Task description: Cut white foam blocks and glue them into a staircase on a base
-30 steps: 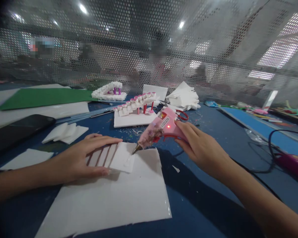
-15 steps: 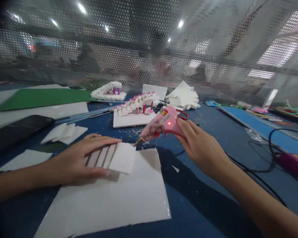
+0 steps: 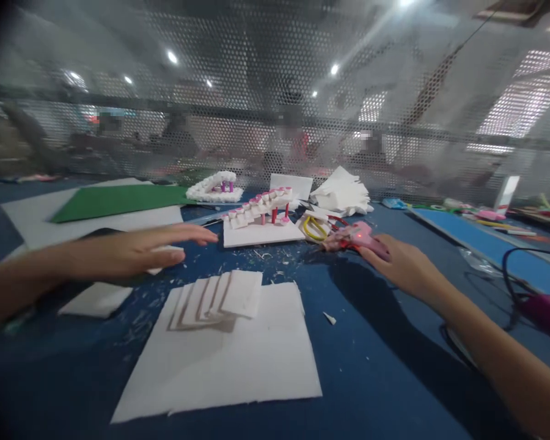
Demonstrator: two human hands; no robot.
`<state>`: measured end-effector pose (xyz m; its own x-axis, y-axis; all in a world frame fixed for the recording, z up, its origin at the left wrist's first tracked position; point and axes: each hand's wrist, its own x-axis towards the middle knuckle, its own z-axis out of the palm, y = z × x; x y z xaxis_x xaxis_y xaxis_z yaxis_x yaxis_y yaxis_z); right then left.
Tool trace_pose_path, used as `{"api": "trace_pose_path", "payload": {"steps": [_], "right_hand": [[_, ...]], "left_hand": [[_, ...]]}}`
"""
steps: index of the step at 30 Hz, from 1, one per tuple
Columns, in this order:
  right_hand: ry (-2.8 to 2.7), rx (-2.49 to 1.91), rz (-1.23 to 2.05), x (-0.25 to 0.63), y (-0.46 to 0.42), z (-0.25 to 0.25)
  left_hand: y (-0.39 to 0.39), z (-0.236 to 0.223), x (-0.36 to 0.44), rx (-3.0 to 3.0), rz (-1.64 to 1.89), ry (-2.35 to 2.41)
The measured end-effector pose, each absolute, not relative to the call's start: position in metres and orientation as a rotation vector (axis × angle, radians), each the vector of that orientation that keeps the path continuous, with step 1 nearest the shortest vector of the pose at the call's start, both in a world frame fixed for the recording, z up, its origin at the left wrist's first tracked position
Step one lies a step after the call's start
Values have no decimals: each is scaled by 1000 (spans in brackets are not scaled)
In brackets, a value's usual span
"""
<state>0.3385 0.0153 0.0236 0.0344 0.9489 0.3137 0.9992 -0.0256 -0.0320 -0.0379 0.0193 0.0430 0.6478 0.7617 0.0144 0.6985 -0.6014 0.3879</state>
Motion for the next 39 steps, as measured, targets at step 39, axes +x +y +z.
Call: {"api": "trace_pose_path", "payload": {"steps": [39], "right_hand": [[-2533, -649, -850, 203, -55, 84]], "left_hand": [[-6, 77, 16, 1950, 368, 571]]}}
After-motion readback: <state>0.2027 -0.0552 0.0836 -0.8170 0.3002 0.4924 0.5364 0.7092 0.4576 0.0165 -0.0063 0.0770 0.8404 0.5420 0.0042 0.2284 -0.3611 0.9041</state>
